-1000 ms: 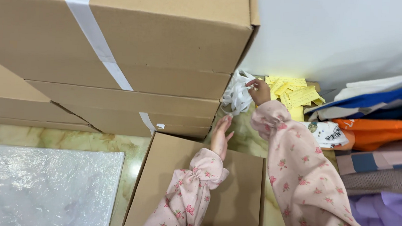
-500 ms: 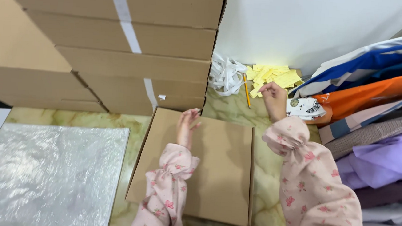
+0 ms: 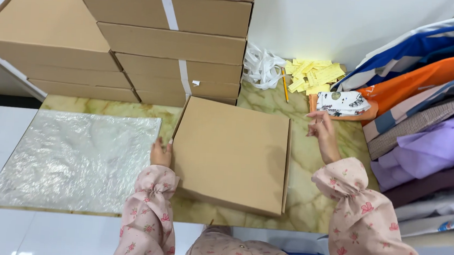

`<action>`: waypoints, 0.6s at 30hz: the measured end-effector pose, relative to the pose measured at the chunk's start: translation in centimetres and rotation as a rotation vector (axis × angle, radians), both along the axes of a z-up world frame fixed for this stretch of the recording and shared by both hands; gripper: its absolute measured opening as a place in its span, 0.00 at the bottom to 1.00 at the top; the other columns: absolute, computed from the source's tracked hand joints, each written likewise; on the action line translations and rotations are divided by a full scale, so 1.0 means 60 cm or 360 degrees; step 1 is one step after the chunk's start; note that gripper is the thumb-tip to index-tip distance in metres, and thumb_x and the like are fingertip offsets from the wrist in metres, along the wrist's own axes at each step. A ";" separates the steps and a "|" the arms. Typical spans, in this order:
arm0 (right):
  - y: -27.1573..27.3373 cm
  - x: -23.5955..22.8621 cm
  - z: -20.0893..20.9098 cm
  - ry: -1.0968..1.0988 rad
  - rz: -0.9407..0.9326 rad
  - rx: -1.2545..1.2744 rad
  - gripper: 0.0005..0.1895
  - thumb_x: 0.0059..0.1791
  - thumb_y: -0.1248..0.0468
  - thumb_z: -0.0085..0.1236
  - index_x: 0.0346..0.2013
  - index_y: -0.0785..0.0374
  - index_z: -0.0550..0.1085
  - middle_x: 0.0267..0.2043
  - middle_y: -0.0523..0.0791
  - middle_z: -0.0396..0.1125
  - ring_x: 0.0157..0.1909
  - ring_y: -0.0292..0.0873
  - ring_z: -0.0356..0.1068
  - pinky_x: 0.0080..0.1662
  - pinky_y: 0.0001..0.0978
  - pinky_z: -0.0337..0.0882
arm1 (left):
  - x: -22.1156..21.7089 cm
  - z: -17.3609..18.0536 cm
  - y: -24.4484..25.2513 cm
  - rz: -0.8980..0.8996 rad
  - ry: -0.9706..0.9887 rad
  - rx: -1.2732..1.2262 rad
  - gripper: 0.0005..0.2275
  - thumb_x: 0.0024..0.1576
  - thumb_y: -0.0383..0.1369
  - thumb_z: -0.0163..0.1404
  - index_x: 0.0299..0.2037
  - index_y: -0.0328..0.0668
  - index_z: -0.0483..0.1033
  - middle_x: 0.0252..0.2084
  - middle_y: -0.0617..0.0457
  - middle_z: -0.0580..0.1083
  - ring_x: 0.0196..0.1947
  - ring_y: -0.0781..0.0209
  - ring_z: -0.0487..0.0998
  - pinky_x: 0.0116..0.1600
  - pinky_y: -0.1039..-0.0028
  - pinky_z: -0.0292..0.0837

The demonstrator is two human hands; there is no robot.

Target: The person opens a cardboard box, removes a plastic-wrapped item, and places it on a table. They then wrap the item in bubble wrap and place it back into the box. The person closes the box and ties it with a white ribbon. They repeat the process with another box, removing a wrapped item, wrapping it in bubble wrap, and placing it back inside.

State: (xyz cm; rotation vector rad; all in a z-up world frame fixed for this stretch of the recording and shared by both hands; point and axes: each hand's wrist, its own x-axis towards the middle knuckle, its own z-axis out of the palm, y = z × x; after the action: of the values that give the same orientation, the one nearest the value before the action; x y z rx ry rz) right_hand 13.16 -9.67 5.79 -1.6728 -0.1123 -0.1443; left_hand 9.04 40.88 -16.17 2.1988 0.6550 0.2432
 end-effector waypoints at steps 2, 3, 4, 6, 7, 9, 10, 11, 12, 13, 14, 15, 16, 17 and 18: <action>-0.037 -0.002 -0.109 0.0137 -0.0063 -0.0109 0.18 0.51 0.64 0.48 0.56 0.64 0.65 0.36 0.48 0.59 0.40 0.44 0.63 0.44 0.33 0.68 | -0.026 -0.002 0.001 -0.0021 0.0168 -0.0064 0.21 0.64 0.50 0.47 0.63 0.52 0.70 0.56 0.46 0.74 0.58 0.46 0.76 0.61 0.57 0.73; -0.054 -0.003 -0.165 0.0270 -0.0130 -0.0221 0.22 0.53 0.62 0.52 0.62 0.63 0.63 0.46 0.52 0.61 0.51 0.50 0.65 0.51 0.39 0.68 | -0.040 -0.004 0.002 -0.0044 0.0332 -0.0131 0.22 0.64 0.58 0.42 0.61 0.61 0.75 0.55 0.52 0.78 0.58 0.50 0.77 0.61 0.59 0.73; -0.064 -0.013 -0.211 0.0281 -0.0118 -0.0223 0.22 0.53 0.62 0.52 0.62 0.63 0.63 0.46 0.52 0.61 0.51 0.50 0.65 0.51 0.39 0.68 | -0.048 -0.011 0.007 -0.0033 0.0344 -0.0133 0.22 0.64 0.58 0.42 0.61 0.61 0.75 0.55 0.52 0.78 0.58 0.50 0.77 0.61 0.59 0.73; -0.085 -0.036 -0.303 0.0734 -0.0139 -0.0337 0.42 0.48 0.50 0.67 0.68 0.58 0.55 0.54 0.57 0.64 0.56 0.53 0.66 0.52 0.48 0.68 | -0.067 -0.027 0.014 0.0003 0.0303 -0.0363 0.23 0.59 0.65 0.45 0.57 0.72 0.77 0.53 0.56 0.79 0.58 0.50 0.75 0.62 0.64 0.71; -0.061 -0.071 -0.274 0.0745 -0.0127 -0.0341 0.42 0.48 0.50 0.67 0.68 0.58 0.55 0.54 0.57 0.64 0.56 0.53 0.66 0.52 0.48 0.68 | -0.086 -0.016 0.007 0.0016 0.0315 -0.0365 0.23 0.59 0.65 0.45 0.57 0.72 0.77 0.53 0.56 0.79 0.58 0.50 0.75 0.62 0.64 0.71; -0.014 -0.139 -0.214 0.1213 -0.0095 -0.0178 0.49 0.47 0.43 0.64 0.71 0.63 0.51 0.68 0.65 0.56 0.70 0.65 0.57 0.61 0.65 0.61 | -0.121 0.009 -0.007 -0.0010 0.0278 -0.0755 0.28 0.59 0.64 0.49 0.60 0.57 0.76 0.61 0.45 0.74 0.66 0.43 0.68 0.68 0.58 0.64; 0.007 -0.164 -0.182 0.1221 -0.0083 -0.0183 0.49 0.47 0.43 0.64 0.71 0.63 0.51 0.68 0.65 0.56 0.70 0.65 0.57 0.61 0.65 0.61 | -0.153 0.060 -0.023 0.0004 0.0284 -0.0756 0.28 0.59 0.64 0.49 0.60 0.57 0.76 0.61 0.45 0.74 0.66 0.43 0.68 0.68 0.58 0.64; 0.028 -0.189 -0.150 0.1368 0.0026 -0.0264 0.56 0.45 0.34 0.59 0.73 0.63 0.47 0.71 0.65 0.49 0.72 0.66 0.52 0.63 0.67 0.58 | -0.184 0.112 -0.041 -0.0024 0.0468 -0.0896 0.39 0.54 0.68 0.49 0.67 0.49 0.65 0.67 0.39 0.65 0.70 0.41 0.62 0.70 0.55 0.60; 0.047 -0.213 -0.118 0.1514 0.0135 -0.0344 0.64 0.43 0.25 0.54 0.75 0.64 0.43 0.75 0.65 0.43 0.74 0.67 0.47 0.65 0.70 0.55 | -0.213 0.165 -0.059 -0.0053 0.0651 -0.1035 0.51 0.50 0.72 0.50 0.74 0.41 0.54 0.74 0.34 0.56 0.73 0.40 0.55 0.73 0.52 0.56; 0.036 -0.219 -0.129 0.1521 0.0146 -0.0348 0.64 0.43 0.25 0.54 0.75 0.64 0.43 0.75 0.65 0.43 0.74 0.67 0.47 0.65 0.70 0.55 | -0.231 0.189 -0.067 -0.0040 0.0656 -0.1037 0.51 0.50 0.72 0.50 0.74 0.41 0.54 0.74 0.34 0.56 0.73 0.40 0.55 0.73 0.52 0.56; 0.024 -0.224 -0.140 0.1520 0.0215 -0.0381 0.64 0.44 0.26 0.52 0.76 0.63 0.39 0.76 0.65 0.38 0.75 0.67 0.44 0.66 0.68 0.54 | -0.248 0.214 -0.077 0.0043 0.0632 -0.1333 0.51 0.49 0.68 0.53 0.74 0.36 0.53 0.73 0.32 0.55 0.73 0.38 0.56 0.72 0.51 0.56; 0.012 -0.228 -0.150 0.1519 0.0284 -0.0414 0.64 0.45 0.26 0.50 0.77 0.63 0.34 0.77 0.64 0.33 0.76 0.67 0.41 0.67 0.66 0.53 | -0.265 0.238 -0.088 0.0128 0.0600 -0.1629 0.52 0.48 0.65 0.56 0.73 0.32 0.51 0.73 0.30 0.54 0.73 0.36 0.56 0.72 0.51 0.56; 0.016 -0.243 -0.127 0.1525 0.0293 -0.0419 0.64 0.45 0.26 0.50 0.77 0.63 0.34 0.77 0.64 0.33 0.76 0.67 0.41 0.67 0.66 0.53 | -0.282 0.241 -0.092 0.0139 0.0602 -0.1632 0.52 0.48 0.65 0.56 0.73 0.32 0.51 0.73 0.30 0.54 0.73 0.36 0.56 0.72 0.51 0.56; 0.020 -0.256 -0.104 0.1490 0.0328 -0.0566 0.58 0.49 0.29 0.45 0.77 0.64 0.37 0.79 0.60 0.34 0.77 0.63 0.39 0.72 0.57 0.48 | -0.299 0.245 -0.095 0.0144 0.0617 -0.1690 0.50 0.47 0.64 0.58 0.71 0.33 0.56 0.70 0.32 0.58 0.70 0.37 0.59 0.70 0.52 0.56; 0.022 -0.265 -0.078 0.1444 0.0356 -0.0713 0.53 0.53 0.32 0.40 0.77 0.66 0.41 0.80 0.57 0.35 0.79 0.58 0.37 0.76 0.48 0.43 | -0.309 0.249 -0.101 0.0141 0.0625 -0.1750 0.49 0.45 0.64 0.59 0.69 0.33 0.60 0.68 0.34 0.62 0.68 0.37 0.63 0.69 0.54 0.57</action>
State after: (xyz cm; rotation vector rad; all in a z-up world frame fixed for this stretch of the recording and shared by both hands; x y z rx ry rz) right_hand -2.73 -8.36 1.12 -2.0012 0.3781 0.8606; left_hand -9.50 34.85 -1.22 1.1477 0.8297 -0.4365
